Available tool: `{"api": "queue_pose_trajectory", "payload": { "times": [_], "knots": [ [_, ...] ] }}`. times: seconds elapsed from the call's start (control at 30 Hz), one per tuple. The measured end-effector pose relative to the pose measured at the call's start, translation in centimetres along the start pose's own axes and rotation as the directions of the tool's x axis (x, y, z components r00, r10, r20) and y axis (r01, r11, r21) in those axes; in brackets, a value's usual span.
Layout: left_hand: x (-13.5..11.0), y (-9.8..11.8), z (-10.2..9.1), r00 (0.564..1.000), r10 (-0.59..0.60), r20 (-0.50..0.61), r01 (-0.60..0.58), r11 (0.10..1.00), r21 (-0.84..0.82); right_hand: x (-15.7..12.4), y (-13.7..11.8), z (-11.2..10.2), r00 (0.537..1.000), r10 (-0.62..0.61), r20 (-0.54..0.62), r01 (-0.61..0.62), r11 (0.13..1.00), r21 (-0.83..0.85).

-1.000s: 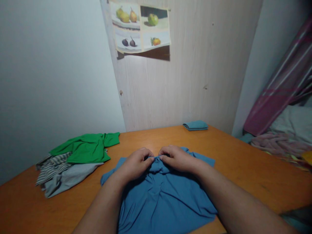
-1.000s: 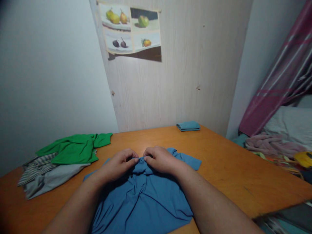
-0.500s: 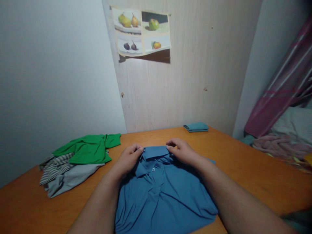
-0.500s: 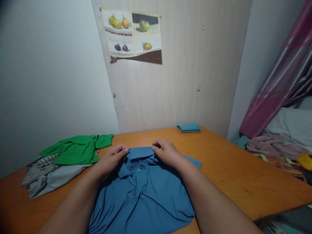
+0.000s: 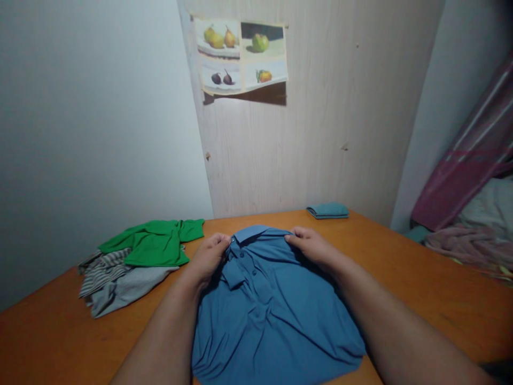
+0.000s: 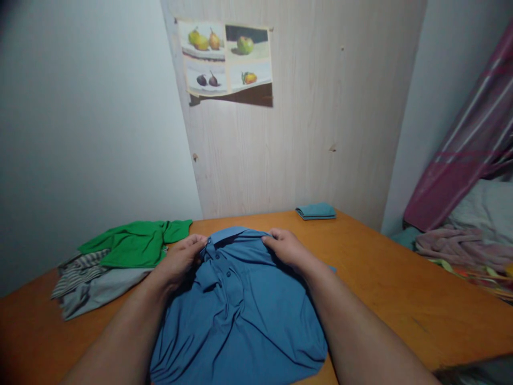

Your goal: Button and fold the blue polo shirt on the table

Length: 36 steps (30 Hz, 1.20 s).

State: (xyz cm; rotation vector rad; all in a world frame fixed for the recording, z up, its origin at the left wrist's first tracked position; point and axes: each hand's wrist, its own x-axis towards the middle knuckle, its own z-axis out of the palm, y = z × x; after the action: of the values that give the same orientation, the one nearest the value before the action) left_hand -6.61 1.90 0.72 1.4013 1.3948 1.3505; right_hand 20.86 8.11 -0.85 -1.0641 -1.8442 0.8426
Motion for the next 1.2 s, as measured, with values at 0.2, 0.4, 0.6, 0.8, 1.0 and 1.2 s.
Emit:
{"api": "queue_pose_trajectory", "payload": {
  "times": [0.2, 0.4, 0.6, 0.8, 1.0, 1.2],
  "knots": [
    [-0.1, 0.2, 0.0, 1.000, 0.007, 0.006, -0.007, 1.000, -0.027, 0.3, 0.1, -0.7, 0.989, 0.120, -0.085, -0.091, 0.954, 0.287],
    [-0.2, 0.2, 0.0, 1.000, 0.021, 0.009, -0.021, 0.999, -0.035, 0.1, -0.6, -1.1, 0.980, 0.189, -0.069, -0.134, 0.870, 0.474],
    [-0.1, 0.1, -0.1, 0.999, 0.033, 0.003, -0.033, 0.999, -0.020, 0.0, -0.8, -1.6, 0.974, 0.214, -0.072, -0.140, 0.821, 0.554],
    [0.1, -0.1, -0.1, 0.999, 0.053, -0.006, -0.053, 0.999, -0.003, -0.2, -1.1, -1.5, 0.975, 0.221, -0.034, -0.160, 0.797, 0.582],
    [0.7, -0.8, -0.4, 0.997, 0.053, -0.054, -0.053, 0.999, 0.007, -0.5, -1.2, -1.7, 0.968, 0.242, 0.069, -0.248, 0.869, 0.429],
    [0.9, -0.9, -0.7, 0.997, 0.031, -0.074, -0.034, 0.998, -0.050, -0.2, 0.0, -2.1, 0.960, 0.270, 0.078, -0.281, 0.938, 0.202]
  ]
}}
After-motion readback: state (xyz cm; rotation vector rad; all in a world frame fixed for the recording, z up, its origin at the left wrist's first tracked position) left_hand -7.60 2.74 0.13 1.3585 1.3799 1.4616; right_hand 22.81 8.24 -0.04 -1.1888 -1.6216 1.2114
